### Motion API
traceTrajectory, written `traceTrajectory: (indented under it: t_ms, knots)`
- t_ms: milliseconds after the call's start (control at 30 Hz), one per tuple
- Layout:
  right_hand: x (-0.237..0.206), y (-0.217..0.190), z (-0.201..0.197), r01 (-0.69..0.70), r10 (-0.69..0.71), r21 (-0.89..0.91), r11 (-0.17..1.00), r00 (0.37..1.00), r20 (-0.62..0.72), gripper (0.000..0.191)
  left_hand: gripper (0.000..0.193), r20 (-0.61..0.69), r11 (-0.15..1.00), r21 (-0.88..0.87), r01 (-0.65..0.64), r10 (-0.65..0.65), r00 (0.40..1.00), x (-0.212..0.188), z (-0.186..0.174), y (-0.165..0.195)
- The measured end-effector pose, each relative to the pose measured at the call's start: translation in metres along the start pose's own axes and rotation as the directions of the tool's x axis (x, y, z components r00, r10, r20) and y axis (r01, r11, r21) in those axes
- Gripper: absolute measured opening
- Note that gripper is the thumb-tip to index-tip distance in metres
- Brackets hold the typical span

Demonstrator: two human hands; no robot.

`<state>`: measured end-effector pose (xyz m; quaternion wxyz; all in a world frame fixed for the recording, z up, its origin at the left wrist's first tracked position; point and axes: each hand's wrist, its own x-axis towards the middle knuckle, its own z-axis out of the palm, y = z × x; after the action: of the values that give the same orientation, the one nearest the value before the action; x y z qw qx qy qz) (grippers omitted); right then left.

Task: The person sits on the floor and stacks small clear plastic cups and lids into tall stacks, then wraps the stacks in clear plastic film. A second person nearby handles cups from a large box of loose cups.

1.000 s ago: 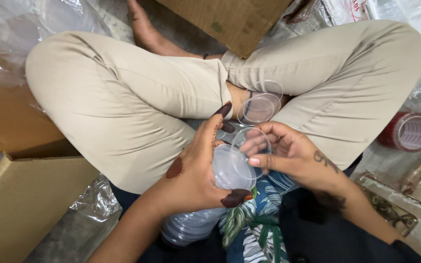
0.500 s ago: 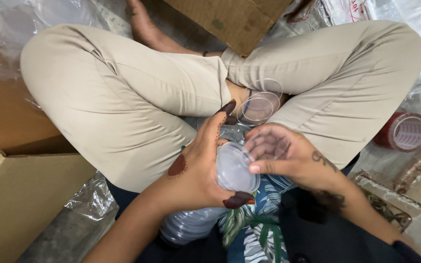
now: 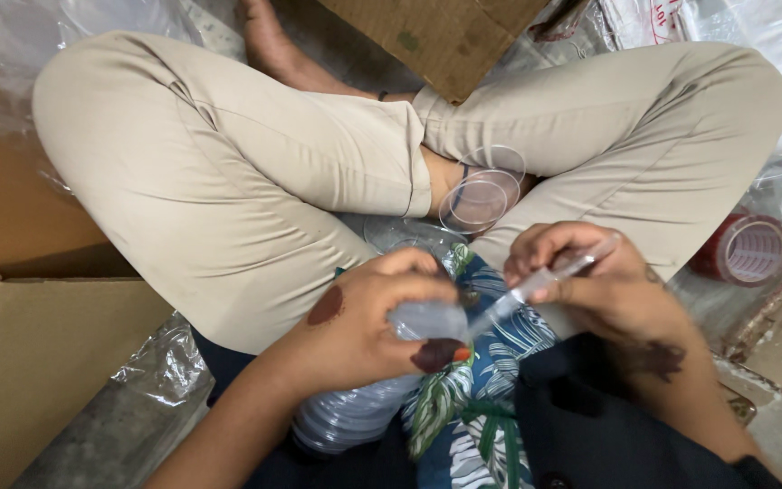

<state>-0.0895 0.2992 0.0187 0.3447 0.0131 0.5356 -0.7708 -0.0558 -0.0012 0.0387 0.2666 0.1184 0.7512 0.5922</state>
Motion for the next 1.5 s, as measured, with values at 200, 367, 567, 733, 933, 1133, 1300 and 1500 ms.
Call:
traceTrajectory:
  t_ms: [200, 367, 567, 733, 933, 1133, 1300, 1500]
  knots:
    - [-0.001, -0.030, -0.004, -0.079, -0.074, -0.604, 0.793, 0.972, -0.225, 0.018, 0.116, -0.129, 0.991, 0.115, -0.073, 0.088, 0.988, -0.001, 0.006, -0.006]
    - [0.006, -0.029, 0.007, -0.041, -0.327, -0.853, 0.520, 0.913, -0.244, 0.016, 0.130, -0.097, 0.999, 0.035, -0.019, 0.022, 0.995, -0.003, 0.008, -0.007]
    - [0.007, -0.015, 0.049, 0.086, -0.342, -0.838, 0.539, 0.931, -0.124, 0.036, 0.128, -0.075, 0.997, 0.072, -0.018, 0.024, 0.997, -0.002, 0.008, -0.005]
    - [0.010, -0.025, 0.051, 0.530, -0.220, -0.753, 0.390, 0.848, 0.482, 0.046, 0.122, -0.081, 0.998, 0.063, -0.004, 0.009, 0.997, -0.001, 0.007, -0.004]
    - [0.011, -0.024, 0.044, 0.505, -0.210, -0.695, 0.512, 0.858, 0.468, 0.038, 0.119, 0.047, 0.987, -0.138, 0.080, -0.074, 0.996, -0.001, 0.002, 0.003]
    - [0.009, -0.022, 0.036, 0.461, -0.201, -0.670, 0.582, 0.880, 0.431, 0.036, 0.118, 0.063, 0.992, -0.084, 0.093, -0.088, 0.994, 0.000, 0.002, 0.006]
    - [0.011, -0.021, 0.032, 0.457, -0.195, -0.630, 0.628, 0.876, 0.441, 0.033, 0.113, 0.063, 0.995, -0.051, 0.087, -0.083, 0.995, -0.001, 0.004, 0.001]
    - [0.003, -0.016, 0.028, 0.409, -0.234, -0.719, 0.562, 0.912, 0.336, 0.029, 0.116, 0.047, 0.994, -0.075, -0.077, 0.081, 0.996, -0.003, 0.005, -0.006]
